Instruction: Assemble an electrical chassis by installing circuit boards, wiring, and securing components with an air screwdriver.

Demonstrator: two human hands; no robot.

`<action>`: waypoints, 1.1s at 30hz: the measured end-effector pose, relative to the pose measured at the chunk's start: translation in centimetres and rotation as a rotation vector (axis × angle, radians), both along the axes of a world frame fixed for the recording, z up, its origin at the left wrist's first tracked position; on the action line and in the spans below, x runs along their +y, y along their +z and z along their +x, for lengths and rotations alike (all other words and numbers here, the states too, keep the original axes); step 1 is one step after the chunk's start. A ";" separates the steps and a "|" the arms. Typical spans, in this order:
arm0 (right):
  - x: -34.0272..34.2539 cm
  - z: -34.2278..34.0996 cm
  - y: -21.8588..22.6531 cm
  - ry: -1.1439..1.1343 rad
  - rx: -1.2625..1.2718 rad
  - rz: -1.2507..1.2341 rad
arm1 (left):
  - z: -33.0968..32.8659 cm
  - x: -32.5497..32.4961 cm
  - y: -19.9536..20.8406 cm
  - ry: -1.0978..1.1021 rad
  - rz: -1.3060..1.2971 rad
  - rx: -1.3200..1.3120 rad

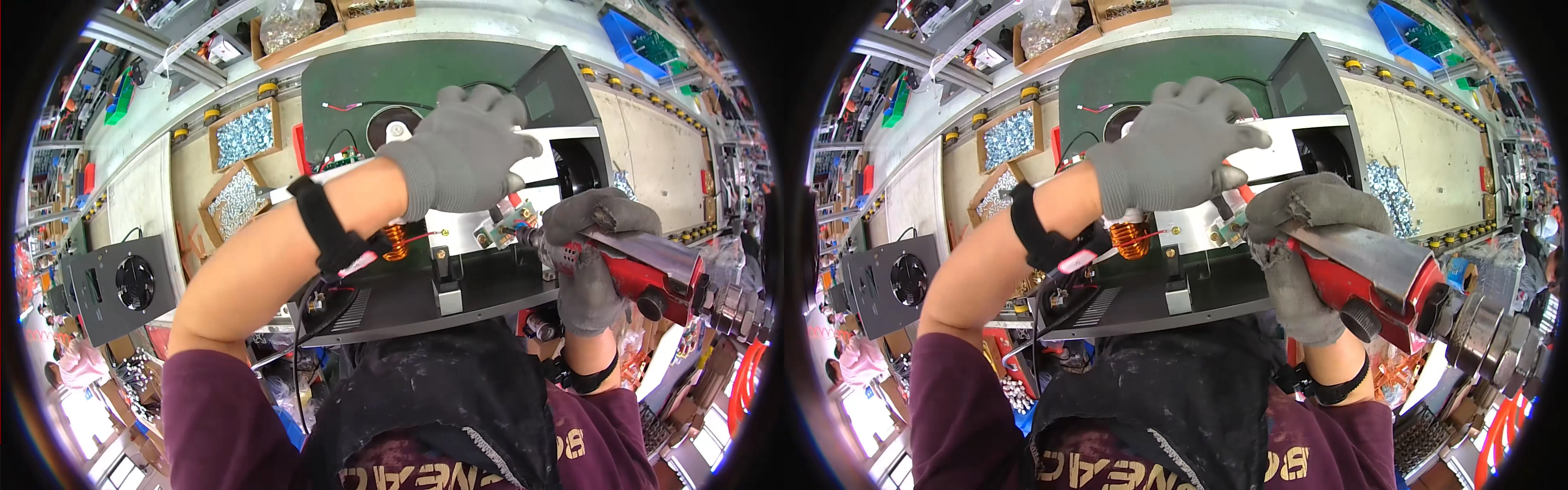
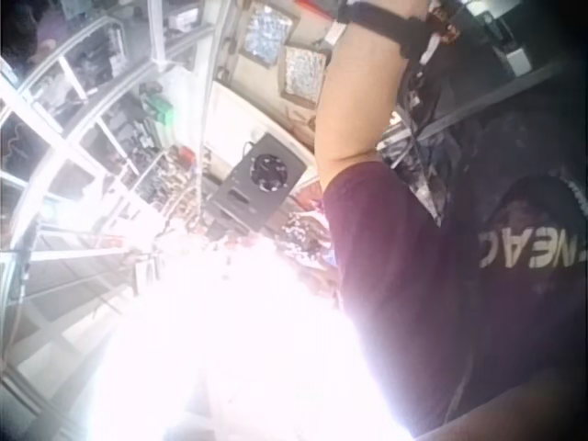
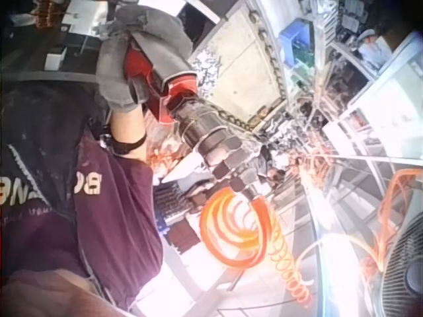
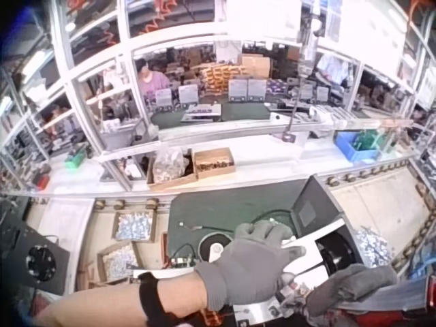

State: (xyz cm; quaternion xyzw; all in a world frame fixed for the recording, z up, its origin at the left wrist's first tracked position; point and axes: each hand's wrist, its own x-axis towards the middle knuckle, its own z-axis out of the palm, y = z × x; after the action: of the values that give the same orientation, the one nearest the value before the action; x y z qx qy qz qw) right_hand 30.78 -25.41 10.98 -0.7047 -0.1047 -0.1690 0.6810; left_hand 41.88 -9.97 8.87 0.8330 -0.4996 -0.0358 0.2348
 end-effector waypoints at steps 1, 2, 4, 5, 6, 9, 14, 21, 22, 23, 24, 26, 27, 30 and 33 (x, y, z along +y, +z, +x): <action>-0.2 0.1 0.0 0.055 -0.019 0.004 | -0.5 0.1 -0.4 0.096 -0.010 -0.063; -0.4 0.3 0.0 0.090 -0.030 0.010 | -1.2 0.2 -0.8 0.189 0.033 -0.094; -0.4 0.3 -0.3 0.095 -0.027 0.079 | -2.9 0.2 -1.6 0.257 0.010 -0.220; -0.5 0.4 -0.3 0.102 -0.033 0.142 | -3.6 0.2 -2.0 0.271 0.119 -0.255; -0.5 0.3 -0.3 0.079 -0.016 0.152 | -4.2 0.2 -2.1 0.283 0.120 -0.307; -0.6 0.5 -0.1 0.145 -0.019 0.189 | -4.6 0.2 -1.8 0.314 0.123 -0.293; -0.2 0.3 0.2 0.086 0.085 0.212 | -0.4 0.0 0.5 0.506 0.156 0.267; -0.2 1.1 0.2 0.094 0.008 0.187 | 0.4 -1.1 -0.6 0.329 0.520 0.119; -0.3 1.3 0.2 0.145 -0.023 0.188 | 0.6 -1.3 -0.9 0.351 0.492 0.075; -0.5 1.5 0.2 0.156 -0.038 0.134 | 0.8 -1.4 -1.1 0.306 0.479 0.001; -0.6 1.6 0.2 0.181 -0.064 0.113 | 0.9 -1.4 -1.1 0.268 0.485 -0.075; -0.6 1.7 0.2 0.146 -0.045 0.031 | 1.4 -1.0 -1.0 0.238 0.474 0.100; -0.6 1.7 0.2 0.122 0.002 0.019 | 1.6 -0.8 -0.9 0.217 0.451 0.245; -0.3 1.4 0.2 0.189 0.004 0.159 | 0.6 1.4 -1.0 0.039 0.530 -0.051; 0.0 0.8 0.4 0.115 0.105 0.052 | 0.0 2.4 -1.6 0.029 0.477 -0.058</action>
State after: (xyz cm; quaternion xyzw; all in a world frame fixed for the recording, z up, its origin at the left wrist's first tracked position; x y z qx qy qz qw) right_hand 31.60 -25.40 11.43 -0.6876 -0.1045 -0.0950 0.7122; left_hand 41.86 -7.60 7.25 0.8726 -0.4717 -0.1255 0.0171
